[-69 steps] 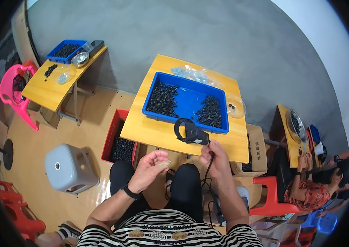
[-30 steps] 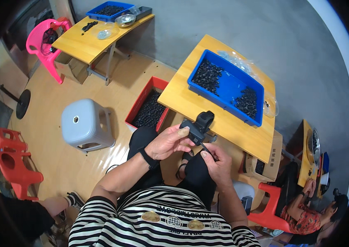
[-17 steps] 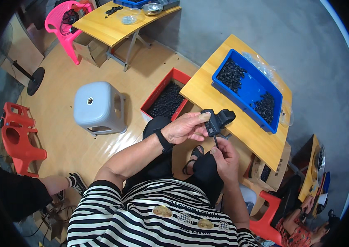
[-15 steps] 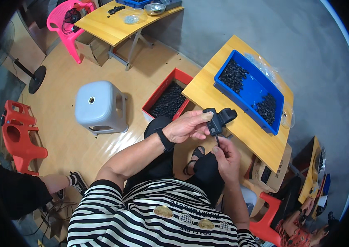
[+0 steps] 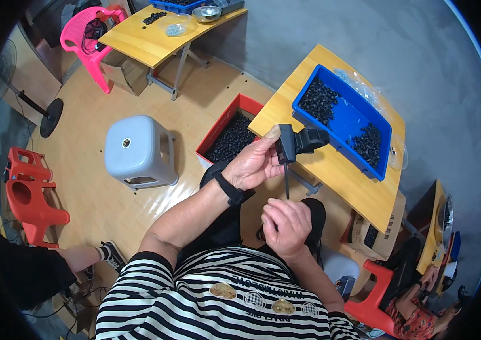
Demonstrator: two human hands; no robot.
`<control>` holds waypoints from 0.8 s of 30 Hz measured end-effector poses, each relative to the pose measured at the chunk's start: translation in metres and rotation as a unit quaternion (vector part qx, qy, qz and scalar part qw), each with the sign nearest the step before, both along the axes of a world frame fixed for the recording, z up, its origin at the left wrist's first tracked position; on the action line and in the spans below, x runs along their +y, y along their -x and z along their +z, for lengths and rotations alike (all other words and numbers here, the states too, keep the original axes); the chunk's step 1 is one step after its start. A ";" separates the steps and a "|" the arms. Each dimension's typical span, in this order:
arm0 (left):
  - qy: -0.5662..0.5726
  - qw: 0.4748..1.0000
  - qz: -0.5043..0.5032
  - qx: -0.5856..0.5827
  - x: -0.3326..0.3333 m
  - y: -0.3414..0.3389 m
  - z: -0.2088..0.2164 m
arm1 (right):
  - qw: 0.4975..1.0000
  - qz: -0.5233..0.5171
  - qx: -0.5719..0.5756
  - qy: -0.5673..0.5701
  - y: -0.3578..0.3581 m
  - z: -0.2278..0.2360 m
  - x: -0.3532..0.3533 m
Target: Assembling small black plastic components by hand into finished units.
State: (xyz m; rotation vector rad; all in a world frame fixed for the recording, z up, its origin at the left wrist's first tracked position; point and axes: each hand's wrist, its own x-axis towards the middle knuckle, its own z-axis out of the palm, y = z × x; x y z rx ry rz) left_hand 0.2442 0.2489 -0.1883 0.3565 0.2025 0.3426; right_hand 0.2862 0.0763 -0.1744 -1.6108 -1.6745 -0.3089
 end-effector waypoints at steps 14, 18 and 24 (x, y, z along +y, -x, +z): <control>-0.196 0.962 0.141 0.130 -0.026 -0.022 0.035 | 0.789 0.084 0.590 0.153 0.015 -0.078 0.023; -0.344 0.902 0.250 0.072 -0.051 -0.031 0.031 | 0.854 0.129 0.480 0.153 0.009 -0.089 0.039; -0.621 0.738 0.260 0.039 -0.076 -0.010 0.048 | 0.759 0.204 0.614 0.073 0.022 -0.070 0.036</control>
